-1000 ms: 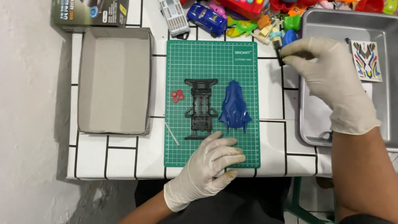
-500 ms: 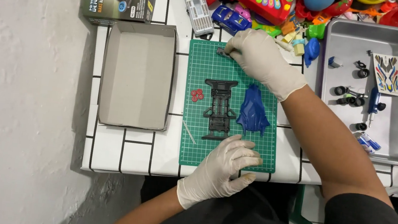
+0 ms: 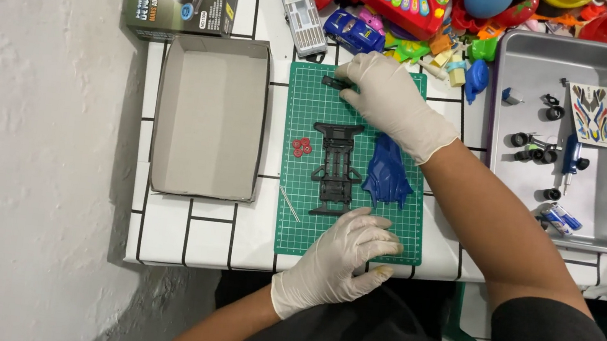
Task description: Assembling a plastic toy car model kit on a cutting mat, including placing parts on the chassis.
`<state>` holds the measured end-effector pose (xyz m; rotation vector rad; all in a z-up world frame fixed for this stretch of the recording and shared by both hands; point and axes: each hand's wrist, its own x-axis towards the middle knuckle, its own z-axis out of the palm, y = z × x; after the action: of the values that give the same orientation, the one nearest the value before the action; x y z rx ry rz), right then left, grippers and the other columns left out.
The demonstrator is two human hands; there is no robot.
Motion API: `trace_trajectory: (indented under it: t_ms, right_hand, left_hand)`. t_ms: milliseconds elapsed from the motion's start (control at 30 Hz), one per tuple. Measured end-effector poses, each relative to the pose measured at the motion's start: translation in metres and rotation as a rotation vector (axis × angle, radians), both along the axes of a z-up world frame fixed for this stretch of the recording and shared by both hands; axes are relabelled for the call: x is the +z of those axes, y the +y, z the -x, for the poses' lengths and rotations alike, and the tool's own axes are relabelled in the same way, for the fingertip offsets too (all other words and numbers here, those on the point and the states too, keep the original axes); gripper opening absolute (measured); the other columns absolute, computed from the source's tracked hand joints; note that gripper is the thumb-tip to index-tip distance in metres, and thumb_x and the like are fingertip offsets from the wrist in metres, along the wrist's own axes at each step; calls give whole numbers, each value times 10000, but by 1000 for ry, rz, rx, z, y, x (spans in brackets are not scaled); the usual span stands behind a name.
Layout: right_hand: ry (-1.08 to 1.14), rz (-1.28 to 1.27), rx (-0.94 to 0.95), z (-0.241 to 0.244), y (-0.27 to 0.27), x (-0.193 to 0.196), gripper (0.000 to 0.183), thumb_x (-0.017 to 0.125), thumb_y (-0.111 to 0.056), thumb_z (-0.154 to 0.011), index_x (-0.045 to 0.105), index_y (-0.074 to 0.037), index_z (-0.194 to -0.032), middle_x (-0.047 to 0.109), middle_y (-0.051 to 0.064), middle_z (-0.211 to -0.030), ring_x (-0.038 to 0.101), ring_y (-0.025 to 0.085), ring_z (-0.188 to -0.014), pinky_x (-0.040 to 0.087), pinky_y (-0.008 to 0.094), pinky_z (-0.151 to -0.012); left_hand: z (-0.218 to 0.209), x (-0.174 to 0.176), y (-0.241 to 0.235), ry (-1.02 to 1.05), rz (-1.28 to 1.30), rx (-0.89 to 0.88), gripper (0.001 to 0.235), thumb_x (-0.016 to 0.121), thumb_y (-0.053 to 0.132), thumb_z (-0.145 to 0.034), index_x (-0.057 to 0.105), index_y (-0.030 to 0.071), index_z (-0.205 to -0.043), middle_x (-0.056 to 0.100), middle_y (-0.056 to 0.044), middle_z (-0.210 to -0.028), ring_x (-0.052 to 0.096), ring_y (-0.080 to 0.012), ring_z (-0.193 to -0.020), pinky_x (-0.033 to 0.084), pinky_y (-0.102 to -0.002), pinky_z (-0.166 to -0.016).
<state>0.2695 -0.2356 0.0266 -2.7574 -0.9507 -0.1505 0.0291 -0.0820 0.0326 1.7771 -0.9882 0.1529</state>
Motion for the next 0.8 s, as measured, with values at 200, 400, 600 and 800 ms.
trace_trajectory:
  t_ms: [200, 400, 600, 800]
  right_hand:
    - [-148, -12, 34, -6, 5, -20, 293, 648, -141, -898, 750, -106, -1170, 690, 123, -973, 625, 356, -879, 512, 481, -730]
    - [-231, -60, 43, -6, 10, -29, 245, 627, -82, -915, 766, -85, -1117, 654, 95, -913, 615, 341, -833, 504, 467, -674]
    - [-216, -87, 28, -3, 12, -29, 249, 618, -74, -921, 754, -74, -1130, 640, 99, -924, 608, 344, -851, 493, 471, -684]
    - [-227, -66, -4, 5, 12, -15, 264, 670, -94, -883, 740, -97, -1137, 627, 93, -922, 599, 326, -823, 487, 454, -661]
  left_hand:
    - [-1, -1, -1, -3, 3, 1, 262, 501, 302, -1079, 563, 103, -1239, 665, -92, -1157, 619, -364, -1212, 423, -610, -1129]
    - [-1, -1, -2, 6, -13, -4, 277, 475, 325, -1091, 546, 118, -1260, 663, -77, -1157, 617, -360, -1212, 422, -601, -1121]
    - [-1, 0, -3, -11, 5, 10, 284, 470, 322, -1097, 539, 115, -1280, 648, -81, -1178, 607, -339, -1228, 415, -585, -1135]
    - [0, 0, -6, -24, 0, 32, 248, 540, 251, -1064, 556, 113, -1269, 651, -61, -1185, 600, -334, -1234, 426, -584, -1128]
